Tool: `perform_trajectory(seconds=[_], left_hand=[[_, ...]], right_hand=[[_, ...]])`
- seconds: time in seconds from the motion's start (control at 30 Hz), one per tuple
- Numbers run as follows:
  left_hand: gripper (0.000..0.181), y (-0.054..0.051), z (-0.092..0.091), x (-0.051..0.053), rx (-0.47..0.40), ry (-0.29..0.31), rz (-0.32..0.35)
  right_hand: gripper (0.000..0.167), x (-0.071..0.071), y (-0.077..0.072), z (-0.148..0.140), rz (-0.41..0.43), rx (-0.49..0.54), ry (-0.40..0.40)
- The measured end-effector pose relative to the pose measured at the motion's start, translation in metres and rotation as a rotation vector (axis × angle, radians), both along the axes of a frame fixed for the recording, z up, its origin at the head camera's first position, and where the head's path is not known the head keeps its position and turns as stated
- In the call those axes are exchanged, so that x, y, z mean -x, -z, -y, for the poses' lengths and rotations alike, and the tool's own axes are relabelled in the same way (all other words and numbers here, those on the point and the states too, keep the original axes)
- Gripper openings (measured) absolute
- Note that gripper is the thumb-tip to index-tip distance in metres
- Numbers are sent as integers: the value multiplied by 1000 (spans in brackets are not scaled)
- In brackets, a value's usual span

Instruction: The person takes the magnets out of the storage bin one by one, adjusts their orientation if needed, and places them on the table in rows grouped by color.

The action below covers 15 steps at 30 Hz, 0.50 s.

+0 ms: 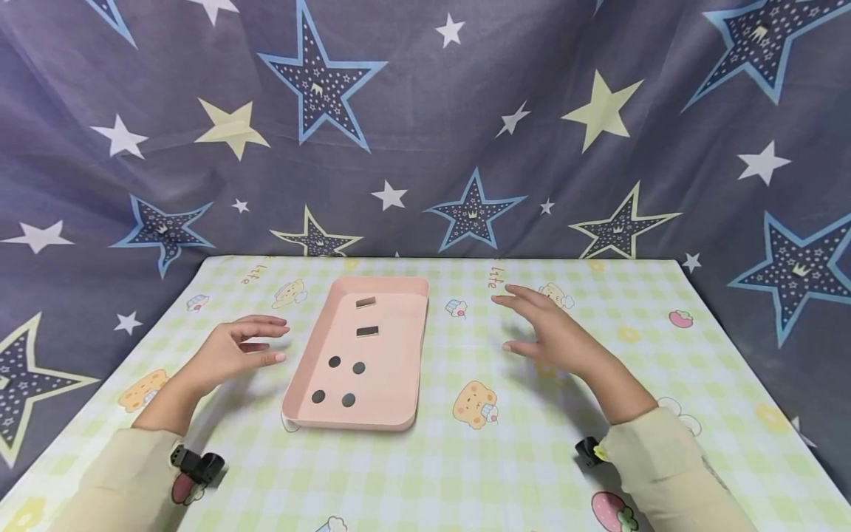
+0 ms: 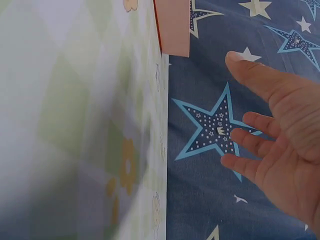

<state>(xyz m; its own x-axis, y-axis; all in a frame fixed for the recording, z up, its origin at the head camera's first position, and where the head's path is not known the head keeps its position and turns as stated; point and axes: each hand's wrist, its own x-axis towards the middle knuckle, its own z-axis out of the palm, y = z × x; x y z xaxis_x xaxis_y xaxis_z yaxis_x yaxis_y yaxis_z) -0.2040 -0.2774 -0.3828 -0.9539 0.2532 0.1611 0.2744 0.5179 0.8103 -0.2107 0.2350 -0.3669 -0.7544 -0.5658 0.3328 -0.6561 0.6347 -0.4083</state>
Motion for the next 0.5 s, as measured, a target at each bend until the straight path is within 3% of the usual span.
perform_trajectory(seconds=[0.23,0.5], left_hand=[[45,5,1,6,-118,-1,115],[54,14,3,12,-204,8,226]], right_hand=[[70,4,1,10,-64,42,4],[68,9,0,22,-65,55,-41]])
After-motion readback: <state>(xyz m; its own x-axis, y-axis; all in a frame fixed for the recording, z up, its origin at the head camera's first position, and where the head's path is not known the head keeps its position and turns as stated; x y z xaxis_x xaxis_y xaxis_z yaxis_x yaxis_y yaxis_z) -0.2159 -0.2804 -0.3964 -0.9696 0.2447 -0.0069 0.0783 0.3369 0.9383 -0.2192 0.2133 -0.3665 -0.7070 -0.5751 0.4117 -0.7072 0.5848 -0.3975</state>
